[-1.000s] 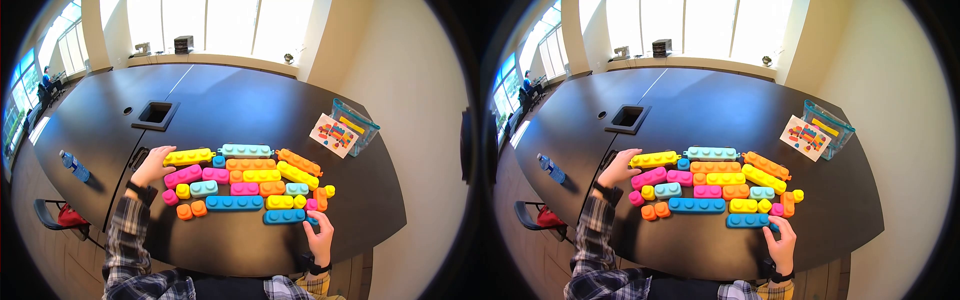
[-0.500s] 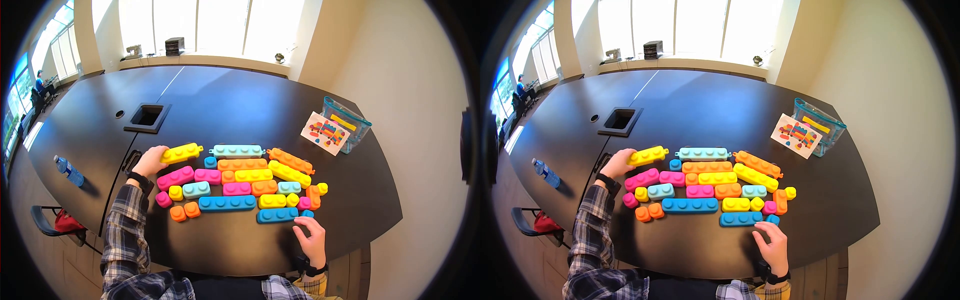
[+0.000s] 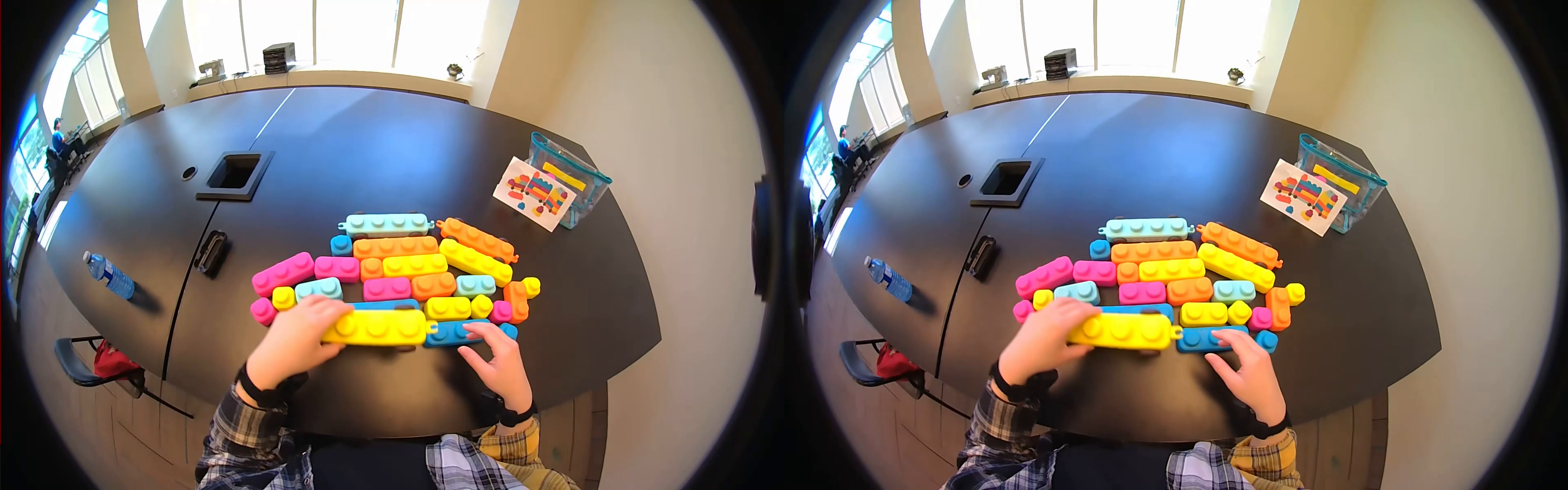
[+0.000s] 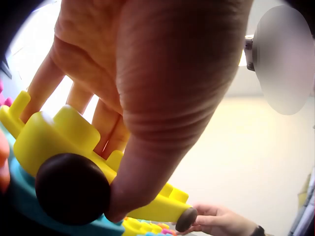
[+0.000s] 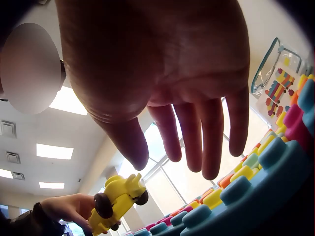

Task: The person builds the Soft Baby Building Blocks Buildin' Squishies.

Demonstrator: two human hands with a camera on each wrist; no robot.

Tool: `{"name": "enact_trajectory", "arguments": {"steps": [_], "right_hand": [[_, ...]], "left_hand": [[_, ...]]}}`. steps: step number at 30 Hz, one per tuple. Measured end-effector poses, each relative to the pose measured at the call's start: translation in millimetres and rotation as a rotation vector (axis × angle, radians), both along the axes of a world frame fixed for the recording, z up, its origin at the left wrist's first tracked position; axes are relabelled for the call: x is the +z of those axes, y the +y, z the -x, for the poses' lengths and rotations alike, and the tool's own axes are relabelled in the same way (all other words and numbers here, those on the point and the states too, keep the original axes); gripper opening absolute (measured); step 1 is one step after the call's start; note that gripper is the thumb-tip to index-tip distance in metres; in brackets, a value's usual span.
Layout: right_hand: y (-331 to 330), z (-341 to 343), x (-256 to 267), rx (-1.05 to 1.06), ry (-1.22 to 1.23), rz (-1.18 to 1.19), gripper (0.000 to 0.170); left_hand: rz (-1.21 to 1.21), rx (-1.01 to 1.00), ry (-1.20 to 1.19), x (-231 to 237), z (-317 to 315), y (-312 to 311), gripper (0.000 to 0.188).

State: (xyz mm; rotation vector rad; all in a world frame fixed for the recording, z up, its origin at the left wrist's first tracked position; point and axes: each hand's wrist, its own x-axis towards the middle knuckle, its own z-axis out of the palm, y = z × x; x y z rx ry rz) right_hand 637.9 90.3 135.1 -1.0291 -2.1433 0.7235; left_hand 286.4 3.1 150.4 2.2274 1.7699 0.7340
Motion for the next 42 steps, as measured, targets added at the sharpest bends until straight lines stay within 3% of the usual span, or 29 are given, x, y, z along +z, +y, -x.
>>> {"name": "enact_trajectory", "arguments": {"steps": [6, 13, 32, 42], "right_hand": [[4.9, 1.4, -7.3, 0.148, -0.125, 0.173, 0.035], [8.0, 8.9, -22.0, 0.211, -0.236, 0.202, 0.035], [9.7, 15.8, -27.4, 0.228, -0.291, -0.031, 0.029], [1.8, 17.2, -27.2, 0.189, -0.302, -0.110, 0.028]], "left_hand": [[0.140, -0.059, 0.055, -35.3, -24.1, -2.4, 0.057], [0.196, -0.030, 0.103, -36.2, -33.7, -1.3, 0.055], [0.171, -0.012, 0.157, -59.2, -45.6, 3.2, 0.057], [0.072, 0.002, 0.016, -52.4, -38.5, -1.6, 0.059]]}}
